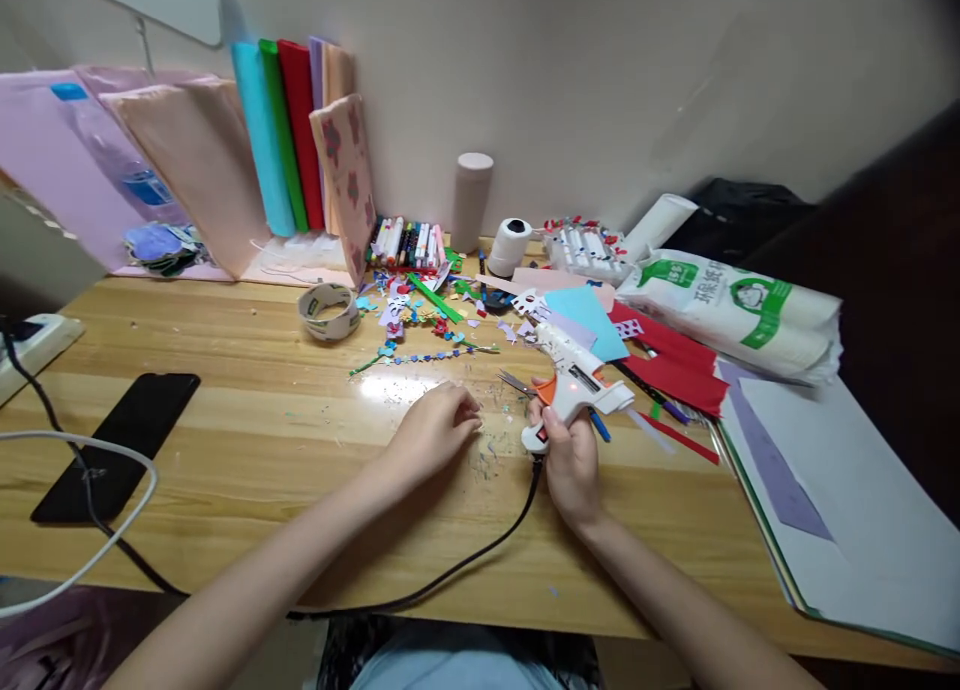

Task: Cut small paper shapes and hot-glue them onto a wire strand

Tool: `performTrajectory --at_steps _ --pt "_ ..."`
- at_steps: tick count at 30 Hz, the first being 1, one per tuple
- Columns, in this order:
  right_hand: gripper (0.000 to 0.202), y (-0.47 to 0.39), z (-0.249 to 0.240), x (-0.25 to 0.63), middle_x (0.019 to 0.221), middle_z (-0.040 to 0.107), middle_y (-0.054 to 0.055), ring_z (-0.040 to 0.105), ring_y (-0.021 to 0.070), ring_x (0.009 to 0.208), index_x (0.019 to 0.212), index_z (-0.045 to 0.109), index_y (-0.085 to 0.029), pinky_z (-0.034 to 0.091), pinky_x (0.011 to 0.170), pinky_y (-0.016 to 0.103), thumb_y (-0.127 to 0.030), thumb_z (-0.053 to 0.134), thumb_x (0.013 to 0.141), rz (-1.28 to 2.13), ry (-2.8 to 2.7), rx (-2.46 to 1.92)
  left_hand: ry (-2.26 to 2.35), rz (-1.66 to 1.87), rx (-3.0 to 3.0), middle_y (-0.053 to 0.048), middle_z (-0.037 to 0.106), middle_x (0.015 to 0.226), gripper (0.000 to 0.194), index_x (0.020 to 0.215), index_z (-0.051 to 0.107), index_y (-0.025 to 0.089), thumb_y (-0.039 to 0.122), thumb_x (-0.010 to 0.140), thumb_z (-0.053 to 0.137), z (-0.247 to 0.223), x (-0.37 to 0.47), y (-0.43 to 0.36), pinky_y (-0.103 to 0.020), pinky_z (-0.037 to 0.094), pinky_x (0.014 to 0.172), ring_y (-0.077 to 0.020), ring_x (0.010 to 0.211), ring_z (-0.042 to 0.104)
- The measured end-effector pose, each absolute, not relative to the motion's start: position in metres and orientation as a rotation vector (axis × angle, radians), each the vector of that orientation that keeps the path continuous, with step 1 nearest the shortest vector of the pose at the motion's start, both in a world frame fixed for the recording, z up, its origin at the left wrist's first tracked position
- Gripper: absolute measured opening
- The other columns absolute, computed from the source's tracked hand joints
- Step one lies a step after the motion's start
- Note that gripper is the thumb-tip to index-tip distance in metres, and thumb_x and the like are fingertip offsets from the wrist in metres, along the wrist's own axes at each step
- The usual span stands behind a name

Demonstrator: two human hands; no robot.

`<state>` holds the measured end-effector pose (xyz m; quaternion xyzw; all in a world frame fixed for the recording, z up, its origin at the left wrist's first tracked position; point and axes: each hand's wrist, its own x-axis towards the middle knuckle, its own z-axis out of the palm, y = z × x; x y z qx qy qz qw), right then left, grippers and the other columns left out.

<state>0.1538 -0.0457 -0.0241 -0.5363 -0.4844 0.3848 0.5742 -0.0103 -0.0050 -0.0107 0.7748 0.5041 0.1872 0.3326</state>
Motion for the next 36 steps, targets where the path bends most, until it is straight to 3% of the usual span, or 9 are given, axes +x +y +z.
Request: performTrajectory --at_steps 4,13,18,28,36 --pt "0.020 -0.045 -0.018 0.158 0.073 0.048 0.001 0.047 0.0153 0.066 0.084 0.048 -0.020 0.043 0.065 0.028 -0.040 0.042 0.086 0.915 -1.110 -1.244 1.258 0.514 2.166 -0.004 0.060 0.082 0.005 0.082 0.061 0.017 0.019 0.079 0.058 -0.017 0.016 0.010 -0.027 0.043 0.070 -0.0171 0.079 0.056" --pt "0.025 -0.049 -0.026 0.159 0.080 0.051 0.002 0.050 0.0164 0.074 0.102 0.051 -0.020 0.043 0.074 0.029 -0.039 0.045 0.088 0.997 -1.103 -1.193 1.247 0.461 2.238 -0.004 0.060 0.080 0.007 0.077 0.060 0.016 0.018 0.080 0.054 -0.025 0.029 0.017 -0.026 0.041 0.067 -0.0164 0.075 0.055" --pt "0.022 -0.045 -0.031 0.159 0.078 0.052 0.001 0.051 0.0167 0.073 0.093 0.050 -0.020 0.044 0.072 0.029 -0.041 0.046 0.087 1.000 -1.110 -1.236 1.259 0.441 2.229 -0.004 0.060 0.078 0.008 0.076 0.059 0.017 0.017 0.081 0.052 -0.026 0.028 0.017 -0.026 0.042 0.067 -0.0159 0.073 0.055" --pt "0.029 -0.036 -0.035 0.159 0.085 0.056 0.003 0.055 0.0186 0.080 0.100 0.049 -0.019 0.044 0.077 0.032 -0.043 0.047 0.085 1.022 -1.058 -1.299 1.238 0.534 2.213 -0.004 0.058 0.082 0.005 0.077 0.058 0.017 0.018 0.081 0.055 -0.030 0.024 0.015 -0.027 0.043 0.070 -0.0174 0.079 0.055" --pt "0.026 -0.037 -0.037 0.159 0.080 0.057 0.002 0.055 0.0174 0.077 0.089 0.051 -0.018 0.045 0.072 0.029 -0.044 0.049 0.084 1.023 -1.048 -1.320 1.237 0.579 2.229 -0.004 0.056 0.078 0.006 0.076 0.053 0.017 0.016 0.081 0.050 -0.033 0.023 0.013 -0.027 0.041 0.068 -0.0165 0.076 0.052"
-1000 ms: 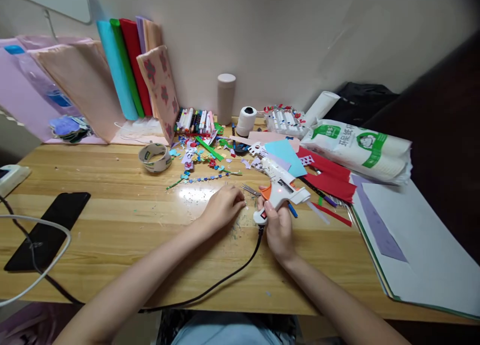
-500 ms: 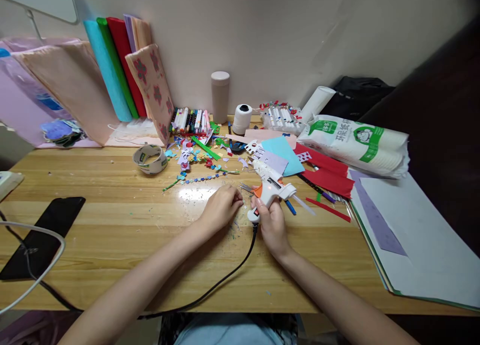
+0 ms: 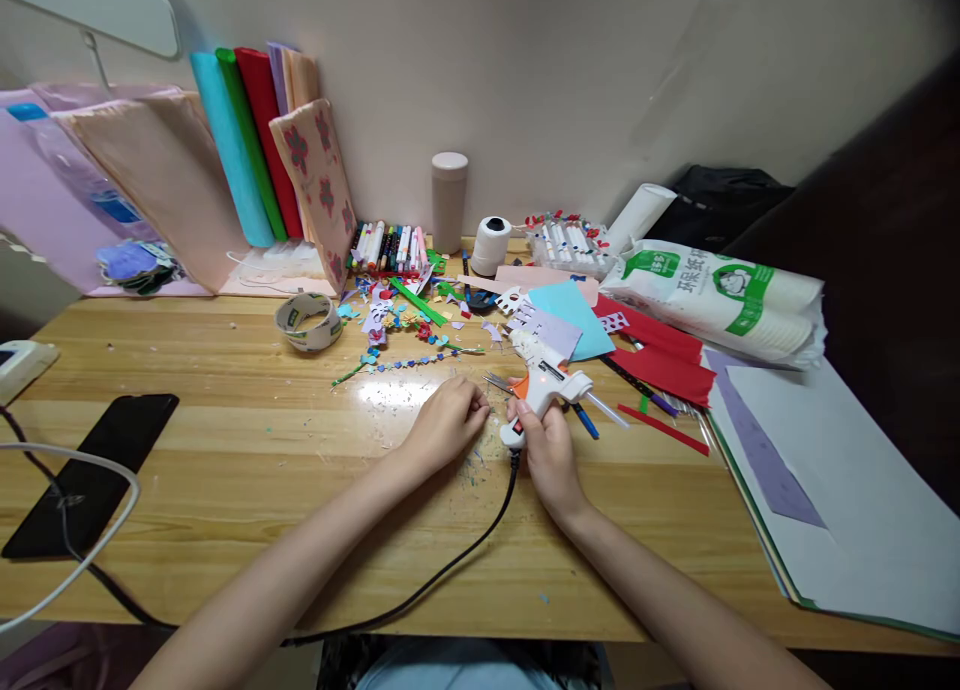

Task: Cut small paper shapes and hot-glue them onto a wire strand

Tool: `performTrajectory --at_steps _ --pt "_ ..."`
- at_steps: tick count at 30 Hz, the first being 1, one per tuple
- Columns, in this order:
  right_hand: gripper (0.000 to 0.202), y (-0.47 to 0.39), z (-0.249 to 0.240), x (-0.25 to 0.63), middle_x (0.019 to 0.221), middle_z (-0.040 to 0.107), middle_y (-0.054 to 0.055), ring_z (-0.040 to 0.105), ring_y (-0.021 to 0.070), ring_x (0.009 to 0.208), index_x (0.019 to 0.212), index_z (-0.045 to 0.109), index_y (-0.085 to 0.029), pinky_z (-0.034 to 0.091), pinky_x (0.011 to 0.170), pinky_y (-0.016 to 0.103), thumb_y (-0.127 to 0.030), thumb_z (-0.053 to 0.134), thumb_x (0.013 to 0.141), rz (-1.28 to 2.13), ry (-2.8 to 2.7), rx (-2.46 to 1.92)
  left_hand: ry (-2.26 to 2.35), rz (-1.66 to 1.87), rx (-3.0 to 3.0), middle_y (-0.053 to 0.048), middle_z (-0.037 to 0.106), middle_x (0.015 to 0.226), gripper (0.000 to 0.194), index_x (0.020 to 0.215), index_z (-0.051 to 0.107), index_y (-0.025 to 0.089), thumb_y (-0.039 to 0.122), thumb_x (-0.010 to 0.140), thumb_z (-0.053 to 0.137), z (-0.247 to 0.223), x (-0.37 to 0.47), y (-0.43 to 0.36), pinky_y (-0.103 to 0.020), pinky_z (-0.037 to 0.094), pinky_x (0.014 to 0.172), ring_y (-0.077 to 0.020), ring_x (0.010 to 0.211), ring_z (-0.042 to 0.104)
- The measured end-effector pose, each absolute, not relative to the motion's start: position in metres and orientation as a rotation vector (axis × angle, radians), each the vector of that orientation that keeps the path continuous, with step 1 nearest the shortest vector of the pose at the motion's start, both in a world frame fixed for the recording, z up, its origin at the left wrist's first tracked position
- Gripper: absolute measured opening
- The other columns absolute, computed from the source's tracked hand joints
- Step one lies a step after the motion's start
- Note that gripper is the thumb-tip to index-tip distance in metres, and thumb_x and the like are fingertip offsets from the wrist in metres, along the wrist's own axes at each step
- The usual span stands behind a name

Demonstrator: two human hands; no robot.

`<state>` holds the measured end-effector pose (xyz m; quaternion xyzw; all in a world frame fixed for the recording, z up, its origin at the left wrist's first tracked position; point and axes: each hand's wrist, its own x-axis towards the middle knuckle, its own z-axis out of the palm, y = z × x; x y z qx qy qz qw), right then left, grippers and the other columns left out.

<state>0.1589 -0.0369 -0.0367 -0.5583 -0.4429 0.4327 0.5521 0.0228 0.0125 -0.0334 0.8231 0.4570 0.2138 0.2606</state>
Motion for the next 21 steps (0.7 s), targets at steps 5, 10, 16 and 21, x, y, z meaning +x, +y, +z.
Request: performTrajectory --at_steps 5,10,16,21 --pt "0.028 -0.038 -0.036 0.158 0.077 0.055 0.002 0.053 0.0165 0.072 0.086 0.051 -0.018 0.045 0.068 0.027 -0.045 0.050 0.083 1.028 -1.038 -1.323 1.233 0.633 2.137 -0.003 0.055 0.077 0.005 0.075 0.050 0.017 0.017 0.080 0.049 -0.028 0.020 0.011 -0.026 0.039 0.066 -0.0158 0.073 0.051" --pt "0.031 -0.037 -0.037 0.158 0.072 0.055 0.001 0.052 0.0147 0.066 0.081 0.052 -0.016 0.044 0.063 0.025 -0.047 0.050 0.084 1.038 -1.034 -1.330 1.232 0.734 1.841 -0.002 0.057 0.077 0.010 0.081 0.053 0.017 0.026 0.083 0.048 -0.020 0.006 0.008 -0.025 0.040 0.063 -0.0139 0.067 0.052" --pt "0.031 -0.033 -0.039 0.157 0.089 0.062 0.007 0.059 0.0194 0.083 0.089 0.058 -0.015 0.047 0.078 0.030 -0.044 0.059 0.079 1.049 -1.079 -1.316 1.125 0.805 1.527 -0.001 0.057 0.077 0.020 0.083 0.055 0.016 0.036 0.083 0.052 -0.013 -0.003 -0.002 -0.023 0.040 0.062 -0.0124 0.067 0.050" --pt "0.026 -0.032 -0.036 0.156 0.090 0.062 0.006 0.060 0.0192 0.086 0.096 0.055 -0.016 0.048 0.082 0.031 -0.034 0.062 0.078 1.066 -1.151 -1.253 1.062 0.754 1.491 -0.001 0.054 0.077 0.019 0.082 0.054 0.016 0.035 0.083 0.053 -0.015 -0.001 -0.007 -0.023 0.039 0.064 -0.0120 0.069 0.048"
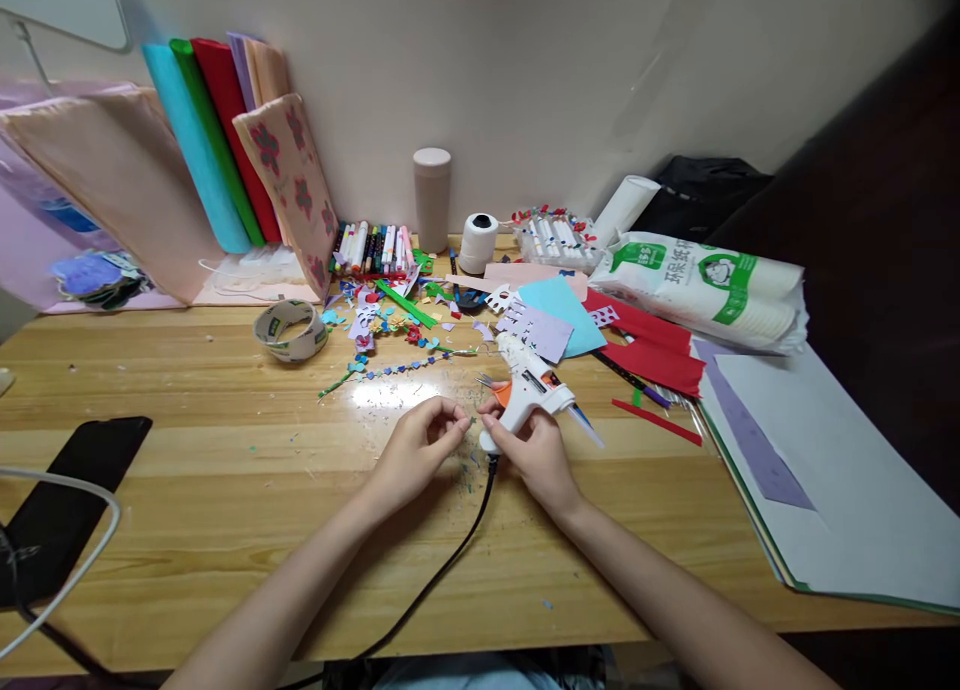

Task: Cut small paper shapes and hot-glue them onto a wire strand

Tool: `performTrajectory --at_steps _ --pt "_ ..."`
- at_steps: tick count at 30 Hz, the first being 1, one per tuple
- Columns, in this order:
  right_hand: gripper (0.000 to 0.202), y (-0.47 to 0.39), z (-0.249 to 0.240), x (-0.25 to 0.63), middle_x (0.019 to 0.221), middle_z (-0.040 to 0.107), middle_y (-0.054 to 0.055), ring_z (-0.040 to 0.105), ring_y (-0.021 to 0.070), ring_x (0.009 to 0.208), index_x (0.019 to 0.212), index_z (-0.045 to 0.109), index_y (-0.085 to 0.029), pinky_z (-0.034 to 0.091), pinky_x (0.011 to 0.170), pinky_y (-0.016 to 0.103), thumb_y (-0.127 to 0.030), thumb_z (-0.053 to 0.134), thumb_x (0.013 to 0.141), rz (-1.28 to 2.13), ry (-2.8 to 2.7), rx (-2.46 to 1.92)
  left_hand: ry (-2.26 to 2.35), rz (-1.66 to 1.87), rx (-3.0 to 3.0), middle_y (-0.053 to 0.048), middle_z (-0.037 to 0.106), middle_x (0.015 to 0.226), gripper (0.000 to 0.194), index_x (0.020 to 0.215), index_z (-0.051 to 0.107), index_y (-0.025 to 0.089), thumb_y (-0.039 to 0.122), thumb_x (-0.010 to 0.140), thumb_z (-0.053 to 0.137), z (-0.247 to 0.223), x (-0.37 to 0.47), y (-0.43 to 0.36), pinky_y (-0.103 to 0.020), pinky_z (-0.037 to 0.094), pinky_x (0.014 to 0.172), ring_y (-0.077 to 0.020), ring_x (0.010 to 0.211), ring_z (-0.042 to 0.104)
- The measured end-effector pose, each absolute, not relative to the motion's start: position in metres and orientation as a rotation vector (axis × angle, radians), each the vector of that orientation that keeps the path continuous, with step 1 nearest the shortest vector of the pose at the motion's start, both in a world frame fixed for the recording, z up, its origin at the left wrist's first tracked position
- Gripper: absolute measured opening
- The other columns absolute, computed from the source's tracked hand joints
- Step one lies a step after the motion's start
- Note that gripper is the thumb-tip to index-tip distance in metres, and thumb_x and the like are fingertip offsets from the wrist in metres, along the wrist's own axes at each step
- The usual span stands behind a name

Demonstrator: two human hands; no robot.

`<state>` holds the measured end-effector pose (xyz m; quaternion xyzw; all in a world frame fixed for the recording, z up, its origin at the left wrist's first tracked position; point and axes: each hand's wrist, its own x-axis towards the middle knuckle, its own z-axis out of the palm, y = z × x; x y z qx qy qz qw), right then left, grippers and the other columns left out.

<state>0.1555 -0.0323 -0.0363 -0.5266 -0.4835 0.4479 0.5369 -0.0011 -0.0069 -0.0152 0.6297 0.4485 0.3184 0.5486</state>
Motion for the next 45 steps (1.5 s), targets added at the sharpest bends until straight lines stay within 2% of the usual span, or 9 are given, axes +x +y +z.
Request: performTrajectory --at_steps 5,12,17,24,28,31,35,41,45 --pt "0.028 -0.032 -0.033 0.155 0.080 0.061 0.003 0.060 0.0175 0.075 0.098 0.052 -0.016 0.050 0.074 0.030 -0.029 0.062 0.075 1.151 -1.190 -1.219 1.049 0.706 1.543 -0.001 0.054 0.076 0.021 0.082 0.054 0.016 0.037 0.084 0.051 -0.021 -0.001 -0.009 -0.023 0.038 0.061 -0.0118 0.067 0.047" --pt "0.019 -0.032 -0.034 0.156 0.085 0.060 0.005 0.059 0.0194 0.083 0.088 0.056 -0.017 0.047 0.083 0.032 -0.029 0.061 0.074 1.090 -1.255 -1.291 1.063 0.672 1.408 0.000 0.054 0.074 0.022 0.080 0.056 0.016 0.037 0.081 0.055 -0.015 -0.001 -0.009 -0.021 0.036 0.058 -0.0103 0.064 0.046" --pt "0.011 -0.034 -0.030 0.157 0.079 0.058 0.003 0.058 0.0157 0.073 0.080 0.056 -0.018 0.050 0.074 0.027 -0.029 0.058 0.079 1.189 -1.284 -1.193 0.984 0.451 1.071 0.002 0.048 0.061 0.035 0.074 0.061 0.013 0.045 0.081 0.051 -0.009 -0.005 -0.006 -0.018 0.023 0.046 -0.0061 0.051 0.036" --pt "0.013 -0.035 -0.031 0.157 0.080 0.059 0.003 0.058 0.0158 0.073 0.082 0.057 -0.018 0.049 0.074 0.027 -0.031 0.056 0.082 1.276 -1.332 -1.121 0.862 0.398 0.787 0.005 0.040 0.052 0.029 0.069 0.061 0.011 0.039 0.073 0.064 -0.009 -0.009 -0.006 -0.017 0.012 0.042 -0.0026 0.045 0.025" --pt "0.021 -0.035 -0.032 0.158 0.088 0.060 0.005 0.058 0.0171 0.078 0.093 0.057 -0.018 0.048 0.074 0.027 -0.035 0.058 0.081 1.227 -1.245 -1.159 0.970 0.493 0.873 0.004 0.044 0.051 0.030 0.067 0.060 0.011 0.041 0.069 0.066 -0.009 -0.010 -0.004 -0.016 0.017 0.041 -0.0027 0.043 0.030" --pt "0.026 -0.035 -0.033 0.158 0.087 0.061 0.005 0.057 0.0165 0.077 0.098 0.056 -0.017 0.048 0.072 0.027 -0.038 0.056 0.083 1.199 -1.191 -1.199 1.142 0.638 1.013 0.002 0.054 0.057 0.032 0.070 0.060 0.013 0.044 0.066 0.068 -0.008 -0.012 -0.001 -0.017 0.025 0.042 -0.0045 0.043 0.038" --pt "0.028 -0.037 -0.035 0.160 0.076 0.058 0.004 0.054 0.0151 0.068 0.091 0.058 -0.015 0.046 0.065 0.026 -0.040 0.048 0.086 1.199 -1.231 -1.252 1.270 0.824 1.187 -0.002 0.061 0.067 0.031 0.073 0.062 0.013 0.043 0.068 0.067 -0.009 -0.019 0.002 -0.019 0.035 0.047 -0.0096 0.053 0.051" --pt "0.030 -0.051 -0.038 0.160 0.073 0.060 0.005 0.057 0.0176 0.065 0.093 0.059 -0.014 0.048 0.059 0.028 -0.041 0.052 0.082 1.238 -1.333 -1.288 1.417 1.035 1.324 -0.003 0.064 0.070 0.024 0.074 0.066 0.014 0.037 0.073 0.064 -0.011 -0.029 0.009 -0.022 0.040 0.054 -0.0120 0.061 0.054" --pt "0.025 -0.056 -0.041 0.160 0.073 0.062 0.005 0.058 0.0177 0.066 0.088 0.061 -0.015 0.049 0.061 0.028 -0.038 0.052 0.081 1.229 -1.412 -1.270 1.444 1.069 1.341 -0.004 0.064 0.070 0.024 0.075 0.066 0.013 0.037 0.074 0.063 -0.012 -0.030 0.010 -0.022 0.040 0.054 -0.0122 0.061 0.055"
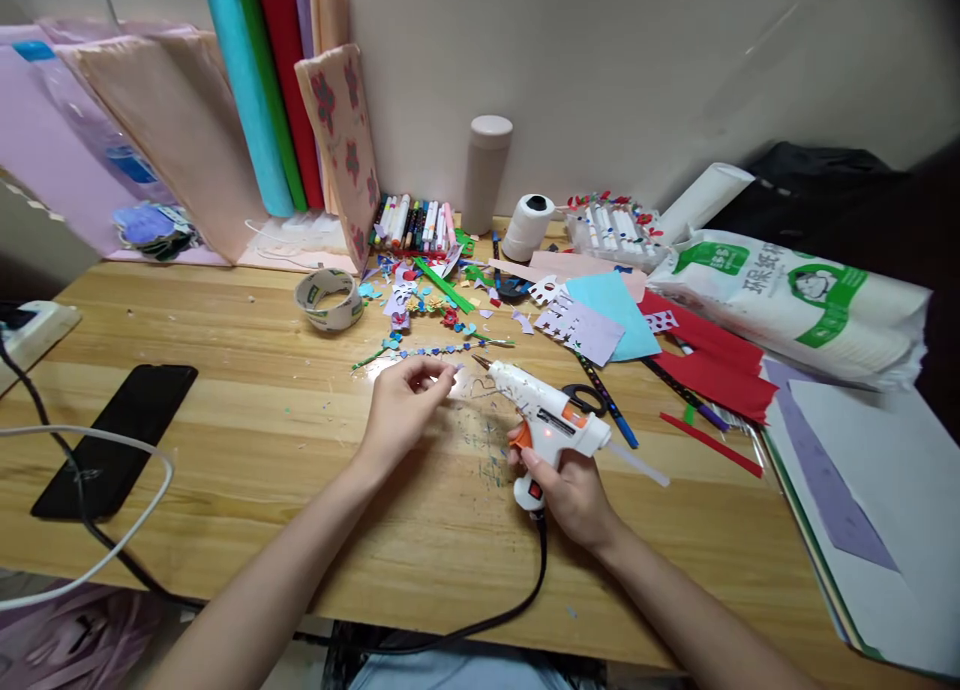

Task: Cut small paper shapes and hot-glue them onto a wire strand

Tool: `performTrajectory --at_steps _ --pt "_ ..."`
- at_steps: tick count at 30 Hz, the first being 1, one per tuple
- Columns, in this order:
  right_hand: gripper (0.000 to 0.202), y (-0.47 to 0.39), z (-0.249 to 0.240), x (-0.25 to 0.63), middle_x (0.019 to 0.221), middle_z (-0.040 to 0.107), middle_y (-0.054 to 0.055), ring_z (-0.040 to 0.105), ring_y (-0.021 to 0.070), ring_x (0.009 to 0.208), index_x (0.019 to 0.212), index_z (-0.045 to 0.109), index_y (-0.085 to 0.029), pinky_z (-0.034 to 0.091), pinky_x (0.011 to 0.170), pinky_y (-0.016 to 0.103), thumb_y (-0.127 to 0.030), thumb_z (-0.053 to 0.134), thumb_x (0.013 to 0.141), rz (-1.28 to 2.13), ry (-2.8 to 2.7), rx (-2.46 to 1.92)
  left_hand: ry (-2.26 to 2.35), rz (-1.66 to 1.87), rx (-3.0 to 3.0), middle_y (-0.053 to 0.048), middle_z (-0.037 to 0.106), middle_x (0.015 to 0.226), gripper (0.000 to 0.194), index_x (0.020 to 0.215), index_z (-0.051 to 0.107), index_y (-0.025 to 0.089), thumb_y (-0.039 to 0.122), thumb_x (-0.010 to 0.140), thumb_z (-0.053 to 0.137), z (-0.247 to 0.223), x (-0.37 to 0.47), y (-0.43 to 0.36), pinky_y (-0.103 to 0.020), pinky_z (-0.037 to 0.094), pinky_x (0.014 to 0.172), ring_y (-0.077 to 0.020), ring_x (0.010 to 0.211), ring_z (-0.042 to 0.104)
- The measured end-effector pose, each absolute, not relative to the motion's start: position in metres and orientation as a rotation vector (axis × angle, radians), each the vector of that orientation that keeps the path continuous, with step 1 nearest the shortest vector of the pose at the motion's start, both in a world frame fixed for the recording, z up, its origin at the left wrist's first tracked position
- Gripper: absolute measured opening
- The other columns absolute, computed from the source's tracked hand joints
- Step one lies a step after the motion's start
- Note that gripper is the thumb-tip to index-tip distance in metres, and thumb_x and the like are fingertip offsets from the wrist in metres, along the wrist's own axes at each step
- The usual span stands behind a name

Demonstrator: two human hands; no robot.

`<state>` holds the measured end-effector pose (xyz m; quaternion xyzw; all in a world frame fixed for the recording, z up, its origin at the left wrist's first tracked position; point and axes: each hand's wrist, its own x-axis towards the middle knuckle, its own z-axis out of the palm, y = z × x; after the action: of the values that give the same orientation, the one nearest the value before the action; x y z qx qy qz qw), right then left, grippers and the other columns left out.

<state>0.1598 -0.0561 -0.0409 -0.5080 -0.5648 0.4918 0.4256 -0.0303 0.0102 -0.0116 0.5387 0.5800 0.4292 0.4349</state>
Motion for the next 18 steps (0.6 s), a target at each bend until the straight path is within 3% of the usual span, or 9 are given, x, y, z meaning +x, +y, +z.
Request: performTrajectory --at_steps 18 --pt "0.016 -0.0564 -0.0384 0.1585 0.065 0.055 0.001 0.052 0.0137 0.056 0.078 0.055 -0.018 0.044 0.052 0.024 -0.032 0.050 0.081 1.234 -1.532 -1.269 1.429 1.063 1.361 -0.003 0.064 0.068 0.025 0.079 0.068 0.012 0.037 0.075 0.062 -0.0130 -0.0303 0.0083 -0.020 0.036 0.049 -0.0101 0.055 0.050"
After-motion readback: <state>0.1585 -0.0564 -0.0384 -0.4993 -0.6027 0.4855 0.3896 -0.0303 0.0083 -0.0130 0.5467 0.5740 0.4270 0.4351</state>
